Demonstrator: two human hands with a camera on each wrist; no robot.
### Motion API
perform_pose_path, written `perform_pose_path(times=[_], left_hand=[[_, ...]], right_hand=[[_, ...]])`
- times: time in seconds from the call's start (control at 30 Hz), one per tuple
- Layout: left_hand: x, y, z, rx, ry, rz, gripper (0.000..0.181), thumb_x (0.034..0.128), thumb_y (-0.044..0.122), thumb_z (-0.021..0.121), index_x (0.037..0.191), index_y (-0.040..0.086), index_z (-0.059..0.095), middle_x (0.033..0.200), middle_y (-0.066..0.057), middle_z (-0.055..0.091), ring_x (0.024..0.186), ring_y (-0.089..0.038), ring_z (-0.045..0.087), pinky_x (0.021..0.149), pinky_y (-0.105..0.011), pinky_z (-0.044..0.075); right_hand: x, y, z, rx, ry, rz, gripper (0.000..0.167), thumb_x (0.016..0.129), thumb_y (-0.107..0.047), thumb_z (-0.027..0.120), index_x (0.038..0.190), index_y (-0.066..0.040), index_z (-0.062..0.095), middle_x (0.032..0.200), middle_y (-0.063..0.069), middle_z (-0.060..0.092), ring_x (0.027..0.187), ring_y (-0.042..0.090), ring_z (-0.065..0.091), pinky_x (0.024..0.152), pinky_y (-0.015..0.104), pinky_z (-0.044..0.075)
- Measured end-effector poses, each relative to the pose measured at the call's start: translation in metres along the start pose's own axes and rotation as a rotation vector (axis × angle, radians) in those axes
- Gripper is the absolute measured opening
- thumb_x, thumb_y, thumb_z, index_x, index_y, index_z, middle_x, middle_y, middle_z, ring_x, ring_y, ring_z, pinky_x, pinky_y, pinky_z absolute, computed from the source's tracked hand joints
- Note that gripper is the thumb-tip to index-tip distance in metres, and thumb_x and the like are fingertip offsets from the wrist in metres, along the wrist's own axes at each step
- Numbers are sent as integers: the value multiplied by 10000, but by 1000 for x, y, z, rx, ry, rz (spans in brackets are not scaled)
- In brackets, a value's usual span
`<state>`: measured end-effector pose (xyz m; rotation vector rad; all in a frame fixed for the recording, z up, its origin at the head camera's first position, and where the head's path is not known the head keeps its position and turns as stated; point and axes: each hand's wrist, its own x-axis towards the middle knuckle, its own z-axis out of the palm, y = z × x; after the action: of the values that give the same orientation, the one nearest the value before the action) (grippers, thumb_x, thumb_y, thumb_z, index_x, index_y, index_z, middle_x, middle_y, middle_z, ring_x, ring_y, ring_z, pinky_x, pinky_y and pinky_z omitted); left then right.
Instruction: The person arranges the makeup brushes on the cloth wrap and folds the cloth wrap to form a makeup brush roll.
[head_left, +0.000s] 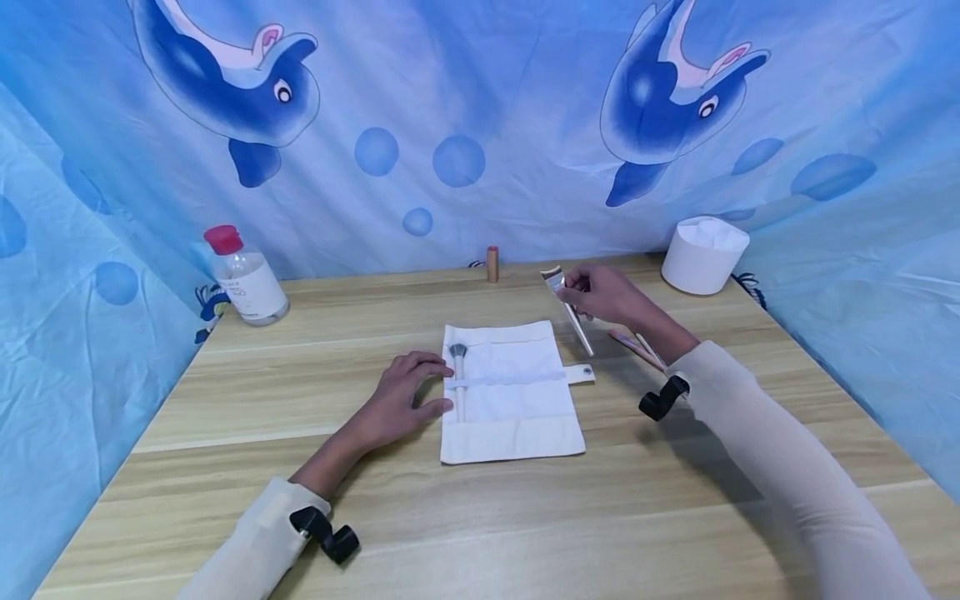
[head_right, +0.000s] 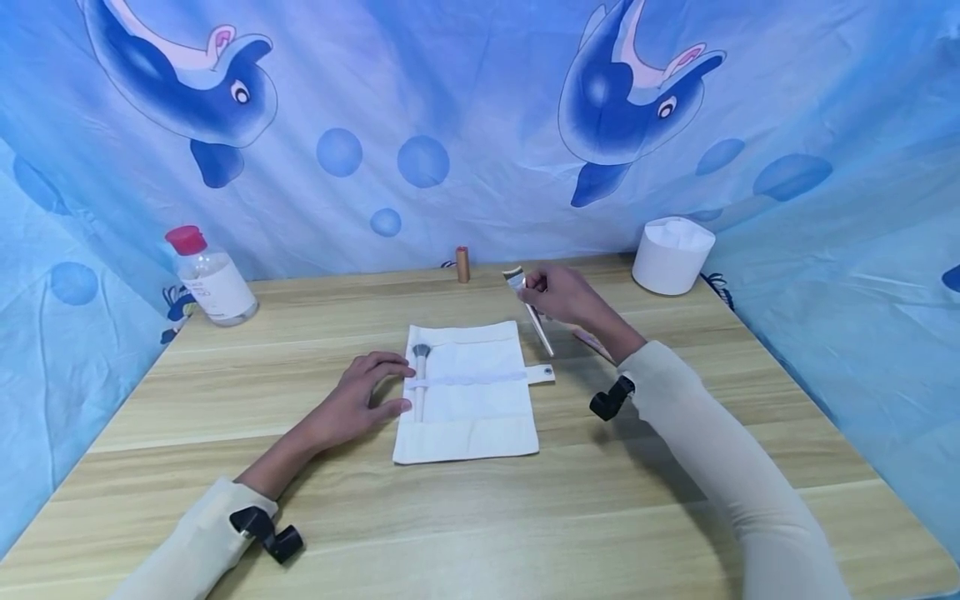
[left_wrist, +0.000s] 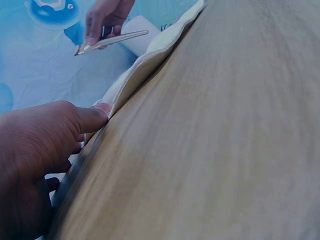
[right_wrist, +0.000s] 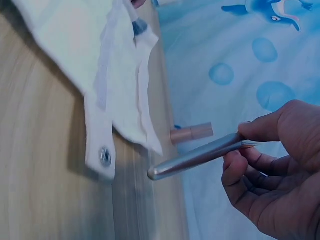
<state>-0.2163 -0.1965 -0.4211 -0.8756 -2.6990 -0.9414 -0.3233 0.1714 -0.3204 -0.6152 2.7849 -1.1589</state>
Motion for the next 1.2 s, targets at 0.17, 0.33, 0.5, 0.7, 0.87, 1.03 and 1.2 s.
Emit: perform_pose_path(times=[0.17,0.33,0.5,0.7,0.87,1.03,1.2], left_hand=[[0,0,0,3,4,0,463,903,316,769,1297,110,638,1389,-58,505,1289,-275,398,1063,-524,253],[0,1,0,3,3,-7,457,904,318,768,1294,116,639,1385,-46,502,1293,-285,393,1068,-531,246],[0,1,0,8,9,-10,456,903,316,769,1292,117,642,1381,-45,505,1296,-292,393,1069,-536,248],[-1,1,-1,11,12,-10,452,903,316,770,1288,117,643,1381,-47,505,1296,-291,394,1065,-538,253],[-1,-1,0,15,14,-3,456,906,332,766,1295,131,640,1387,-37,501,1298,-281,391,1066,-534,251],[0,-2,1,16,7,-3,463,908,349,760,1299,132,639,1391,-34,501,1300,-274,393,1069,-533,249],[0,0,1,16,9,1,457,908,339,762,1293,126,641,1388,-44,508,1293,-270,402,1061,-528,261]], right_hand=[[5,-10,6,95,-11,-23,267,1003,-317,635,986,-52,609,803,133,624,696,307,600,645,405,490],[12,-18,15,102,-7,-44,244,995,-308,648,997,-67,609,818,128,633,710,321,618,639,392,504],[17,-28,25,141,-15,-33,233,991,-295,654,1019,-68,612,848,131,634,729,305,620,640,373,513],[22,-38,37,194,-41,-77,217,997,-262,648,1019,-49,616,869,153,636,747,343,618,662,422,532],[26,-44,49,240,-56,-92,184,987,-238,663,1014,-62,614,884,160,639,789,396,624,731,543,536],[29,-49,61,269,-57,-111,192,985,-249,665,1019,-68,610,897,162,642,811,389,635,715,493,557],[31,-55,72,321,-53,-129,216,987,-259,665,1054,-64,602,929,152,649,809,351,648,744,518,556]])
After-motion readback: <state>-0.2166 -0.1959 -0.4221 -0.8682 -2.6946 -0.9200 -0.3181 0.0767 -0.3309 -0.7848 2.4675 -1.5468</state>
